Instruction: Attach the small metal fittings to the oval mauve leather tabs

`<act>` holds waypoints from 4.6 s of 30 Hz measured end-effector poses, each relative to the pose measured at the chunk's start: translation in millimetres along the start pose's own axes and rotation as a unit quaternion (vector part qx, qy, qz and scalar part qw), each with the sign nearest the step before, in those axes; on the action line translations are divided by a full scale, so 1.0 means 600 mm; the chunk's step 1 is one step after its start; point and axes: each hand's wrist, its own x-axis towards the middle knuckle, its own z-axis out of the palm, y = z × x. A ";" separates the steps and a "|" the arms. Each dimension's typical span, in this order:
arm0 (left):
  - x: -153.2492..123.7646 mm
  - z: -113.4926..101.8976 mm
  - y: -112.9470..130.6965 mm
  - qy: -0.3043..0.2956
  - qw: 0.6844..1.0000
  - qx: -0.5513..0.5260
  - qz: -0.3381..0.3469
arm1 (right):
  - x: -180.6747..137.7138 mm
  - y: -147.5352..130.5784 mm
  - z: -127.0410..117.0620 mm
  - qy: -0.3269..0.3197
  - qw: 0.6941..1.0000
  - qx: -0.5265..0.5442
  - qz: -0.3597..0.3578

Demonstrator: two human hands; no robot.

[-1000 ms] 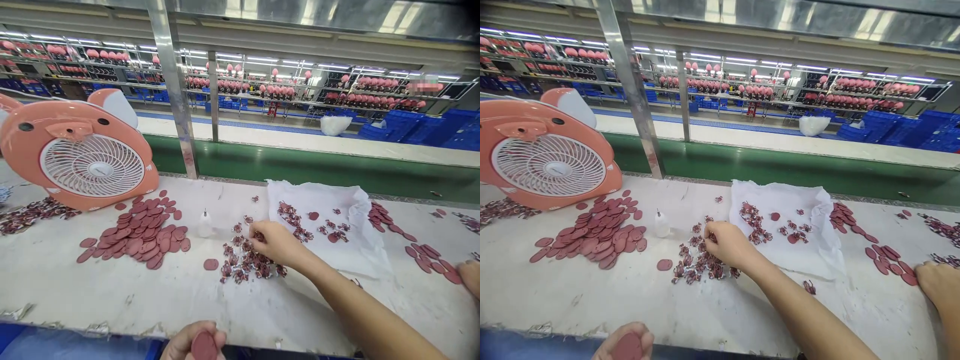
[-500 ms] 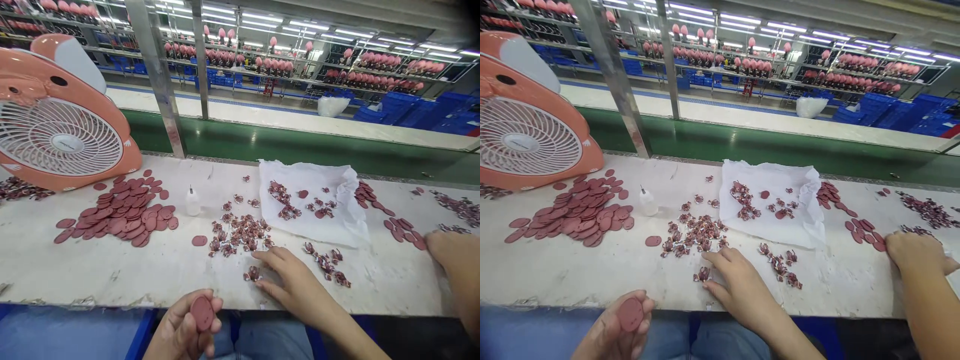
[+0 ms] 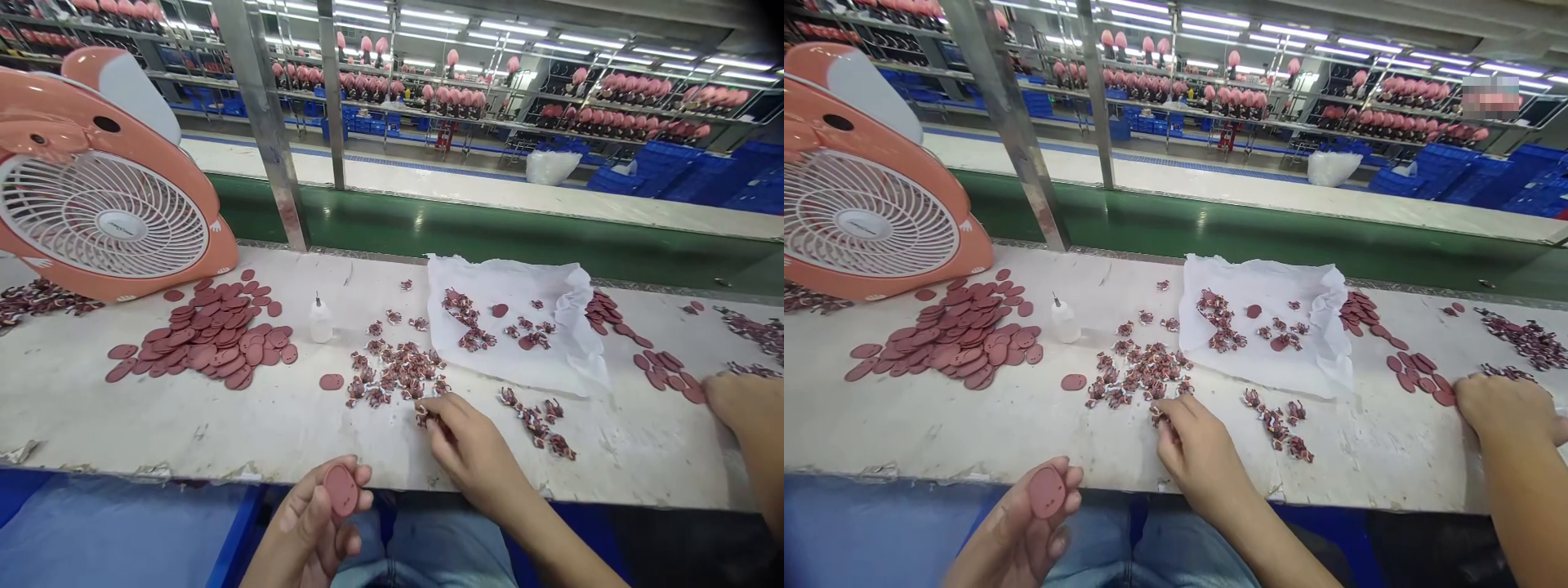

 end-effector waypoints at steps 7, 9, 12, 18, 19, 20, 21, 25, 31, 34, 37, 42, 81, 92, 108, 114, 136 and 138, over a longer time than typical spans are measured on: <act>0.002 0.001 -0.017 -0.050 0.996 -0.011 -0.073 | -0.029 -0.057 0.023 -0.060 0.843 0.514 0.148; 0.002 0.003 -0.020 -0.071 0.994 -0.015 -0.083 | -0.037 -0.070 0.039 -0.057 0.821 0.551 0.140; 0.004 0.002 -0.021 -0.101 0.992 -0.017 -0.079 | -0.044 -0.077 0.056 -0.044 0.794 0.589 0.144; 0.004 -0.004 -0.019 -0.110 0.991 -0.022 -0.069 | -0.052 -0.078 0.051 -0.042 0.762 0.619 0.185; 0.003 -0.004 -0.018 -0.113 0.991 -0.023 -0.071 | -0.053 -0.079 0.048 -0.043 0.763 0.617 0.187; 0.002 -0.003 -0.018 -0.118 0.990 -0.025 -0.073 | -0.054 -0.081 0.046 -0.041 0.766 0.613 0.190; 0.000 -0.002 -0.017 -0.123 0.989 -0.026 -0.076 | -0.054 -0.082 0.045 -0.035 0.770 0.606 0.193; -0.006 0.003 -0.013 -0.123 0.988 -0.030 -0.091 | -0.051 -0.090 0.039 -0.012 0.809 0.560 0.178; -0.009 0.005 -0.010 -0.111 0.989 -0.005 -0.093 | -0.048 -0.106 0.002 -0.001 0.905 0.421 0.065; -0.008 0.004 -0.009 -0.152 0.985 0.002 -0.081 | -0.044 -0.118 -0.020 -0.012 0.954 0.299 -0.026; -0.007 0.000 -0.007 -0.170 0.982 0.002 -0.083 | -0.037 -0.129 -0.033 -0.023 0.973 0.209 -0.096; -0.002 -0.012 -0.009 -0.199 0.976 0.002 -0.093 | -0.027 -0.143 -0.039 -0.039 0.972 0.176 -0.151; 0.002 -0.013 -0.022 -0.117 0.977 -0.073 -0.164 | -0.009 -0.149 -0.050 -0.147 0.973 0.086 -0.158; 0.004 -0.014 -0.023 -0.056 0.976 -0.111 -0.179 | 0.005 -0.153 -0.049 -0.175 0.972 0.091 -0.129; 0.006 -0.001 -0.011 -0.056 0.970 -0.132 -0.194 | 0.012 -0.143 -0.032 -0.164 0.968 0.040 -0.188; 0.001 -0.002 -0.010 -0.062 0.973 -0.133 -0.177 | 0.015 -0.143 -0.028 -0.168 0.963 0.030 -0.209; -0.004 -0.004 -0.017 -0.017 0.977 -0.142 -0.158 | 0.006 -0.160 -0.043 -0.180 0.972 0.085 -0.128; -0.002 -0.005 -0.017 -0.022 0.976 -0.141 -0.162 | 0.006 -0.158 -0.042 -0.179 0.971 0.086 -0.132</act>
